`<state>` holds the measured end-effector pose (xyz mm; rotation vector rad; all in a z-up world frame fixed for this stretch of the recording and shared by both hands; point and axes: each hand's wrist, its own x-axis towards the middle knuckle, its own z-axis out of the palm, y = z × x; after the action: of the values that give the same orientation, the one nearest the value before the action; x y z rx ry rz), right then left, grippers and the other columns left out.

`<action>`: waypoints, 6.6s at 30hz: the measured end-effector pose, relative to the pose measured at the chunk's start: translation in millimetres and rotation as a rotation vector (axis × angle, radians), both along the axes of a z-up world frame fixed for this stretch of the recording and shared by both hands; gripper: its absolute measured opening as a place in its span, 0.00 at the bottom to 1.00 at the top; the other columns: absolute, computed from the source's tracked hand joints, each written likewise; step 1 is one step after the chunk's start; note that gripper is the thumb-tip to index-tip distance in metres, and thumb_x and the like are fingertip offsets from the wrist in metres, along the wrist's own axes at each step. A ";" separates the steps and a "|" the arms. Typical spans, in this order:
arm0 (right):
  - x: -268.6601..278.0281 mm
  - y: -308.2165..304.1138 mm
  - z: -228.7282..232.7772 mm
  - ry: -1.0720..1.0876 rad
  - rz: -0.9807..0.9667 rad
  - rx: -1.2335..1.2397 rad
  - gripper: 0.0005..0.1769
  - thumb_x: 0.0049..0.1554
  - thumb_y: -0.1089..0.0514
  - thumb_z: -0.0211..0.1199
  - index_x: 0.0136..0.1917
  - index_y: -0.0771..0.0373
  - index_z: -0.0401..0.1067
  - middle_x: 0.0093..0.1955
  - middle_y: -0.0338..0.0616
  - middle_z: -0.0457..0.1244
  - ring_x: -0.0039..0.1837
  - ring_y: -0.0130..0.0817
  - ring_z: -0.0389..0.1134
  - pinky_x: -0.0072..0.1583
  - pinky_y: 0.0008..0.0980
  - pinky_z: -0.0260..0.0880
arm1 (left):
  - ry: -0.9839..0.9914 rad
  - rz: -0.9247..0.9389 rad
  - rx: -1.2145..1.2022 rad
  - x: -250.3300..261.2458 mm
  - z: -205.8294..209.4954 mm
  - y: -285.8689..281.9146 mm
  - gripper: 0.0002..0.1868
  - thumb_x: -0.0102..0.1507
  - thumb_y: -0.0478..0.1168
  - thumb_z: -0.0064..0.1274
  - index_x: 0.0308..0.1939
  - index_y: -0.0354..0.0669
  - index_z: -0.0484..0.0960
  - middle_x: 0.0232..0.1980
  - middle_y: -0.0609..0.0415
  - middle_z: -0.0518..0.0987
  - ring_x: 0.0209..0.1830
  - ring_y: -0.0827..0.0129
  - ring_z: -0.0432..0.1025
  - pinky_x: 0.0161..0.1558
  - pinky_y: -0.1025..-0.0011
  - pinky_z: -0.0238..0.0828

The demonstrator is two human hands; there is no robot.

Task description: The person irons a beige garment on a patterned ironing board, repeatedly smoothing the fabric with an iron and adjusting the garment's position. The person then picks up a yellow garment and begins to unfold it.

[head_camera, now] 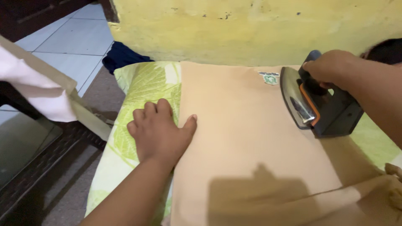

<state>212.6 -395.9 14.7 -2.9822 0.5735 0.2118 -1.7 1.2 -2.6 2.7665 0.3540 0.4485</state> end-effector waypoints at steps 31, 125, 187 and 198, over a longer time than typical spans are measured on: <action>-42.0 -34.1 3.4 -0.046 -0.064 -0.350 0.41 0.66 0.29 0.51 0.57 0.72 0.81 0.58 0.64 0.72 0.60 0.62 0.72 0.60 0.53 0.71 | 0.098 0.007 -0.054 -1.3 7.1 -0.1 0.31 0.53 0.63 0.59 0.47 0.44 0.77 0.52 0.49 0.72 0.58 0.53 0.60 0.62 0.53 0.52; -242.9 35.2 -8.0 -0.098 -0.106 0.128 0.36 0.51 0.46 0.69 0.69 0.56 0.62 0.60 0.56 0.70 0.62 0.55 0.71 0.64 0.46 0.70 | 0.242 0.062 -0.458 -9.4 22.9 -26.5 0.13 0.64 0.43 0.46 0.50 0.45 0.77 0.50 0.45 0.83 0.53 0.50 0.76 0.57 0.56 0.70; -87.9 -114.0 16.8 -0.458 -0.023 -0.102 0.33 0.64 0.33 0.62 0.52 0.69 0.76 0.39 0.59 0.70 0.43 0.52 0.73 0.48 0.48 0.72 | -0.050 -0.198 -0.051 -15.2 -9.3 17.9 0.30 0.61 0.57 0.50 0.61 0.43 0.76 0.61 0.47 0.72 0.64 0.51 0.60 0.65 0.51 0.52; -220.4 80.3 94.0 -0.103 0.278 -0.220 0.34 0.52 0.25 0.62 0.54 0.53 0.79 0.41 0.50 0.72 0.44 0.46 0.74 0.50 0.42 0.74 | -0.055 -0.178 -0.111 -17.2 -5.9 17.7 0.25 0.62 0.58 0.50 0.55 0.47 0.79 0.59 0.51 0.74 0.65 0.54 0.61 0.66 0.54 0.52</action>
<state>-7.7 -315.6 108.7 -3.2554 0.1793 0.0134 -18.8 18.9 -8.5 2.6431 0.1141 0.4451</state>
